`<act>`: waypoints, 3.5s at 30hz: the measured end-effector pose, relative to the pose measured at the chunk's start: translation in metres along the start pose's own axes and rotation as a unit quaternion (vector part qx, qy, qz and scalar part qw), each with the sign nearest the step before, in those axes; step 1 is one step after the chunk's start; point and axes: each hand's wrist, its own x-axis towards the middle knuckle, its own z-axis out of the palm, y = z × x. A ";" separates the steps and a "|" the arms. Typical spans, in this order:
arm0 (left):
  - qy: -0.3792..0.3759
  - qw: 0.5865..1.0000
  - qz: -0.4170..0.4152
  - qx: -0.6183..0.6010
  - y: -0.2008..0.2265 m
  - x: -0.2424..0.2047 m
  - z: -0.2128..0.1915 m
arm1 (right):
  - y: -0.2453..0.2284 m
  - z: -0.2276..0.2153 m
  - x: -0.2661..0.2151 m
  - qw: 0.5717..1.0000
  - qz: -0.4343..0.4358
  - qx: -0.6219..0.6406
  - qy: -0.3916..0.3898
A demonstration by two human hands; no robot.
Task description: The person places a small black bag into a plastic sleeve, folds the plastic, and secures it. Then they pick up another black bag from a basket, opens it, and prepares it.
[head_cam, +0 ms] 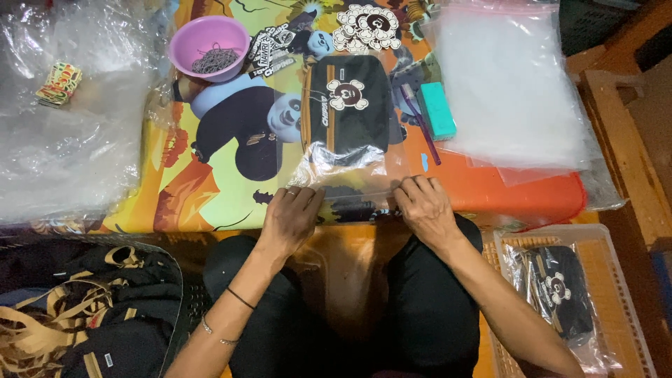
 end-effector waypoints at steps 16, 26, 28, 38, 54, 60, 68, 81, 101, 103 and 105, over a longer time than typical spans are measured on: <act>0.010 1.000 -0.024 -0.001 -0.013 -0.011 -0.019 | 0.011 -0.010 -0.010 0.999 0.026 0.005 -0.021; 0.002 0.999 -0.033 -0.010 -0.020 -0.028 -0.008 | 0.017 0.008 -0.020 0.998 0.033 0.044 0.006; 0.002 0.999 -0.044 0.004 -0.017 -0.017 -0.021 | 0.018 0.005 -0.020 0.999 0.031 0.042 0.008; -0.009 1.000 -0.012 0.019 0.017 0.012 0.008 | 0.016 -0.014 -0.004 0.998 0.048 0.034 0.011; 0.031 0.999 -0.016 -0.006 0.029 0.032 0.008 | 0.011 -0.021 0.002 0.994 0.089 0.063 0.016; 0.038 0.998 0.013 -0.043 0.033 0.022 0.045 | 0.015 -0.018 -0.006 0.993 0.099 0.064 0.008; 0.041 0.999 0.012 -0.001 0.033 0.028 0.035 | 0.002 -0.053 0.019 0.986 0.119 0.116 0.002; 0.069 0.998 0.012 0.003 0.053 0.046 0.006 | -0.091 -0.055 0.040 0.597 0.505 0.619 -0.078; -0.112 0.614 -0.407 -0.667 0.168 -0.021 0.015 | -0.072 -0.030 0.067 0.284 0.543 0.790 0.021; -0.018 0.442 -0.470 -0.764 0.166 -0.018 0.065 | -0.064 -0.041 0.073 0.295 0.523 0.800 0.013; 0.074 0.249 -0.504 -0.824 0.153 0.003 0.078 | -0.055 -0.058 0.075 0.308 0.503 0.807 0.009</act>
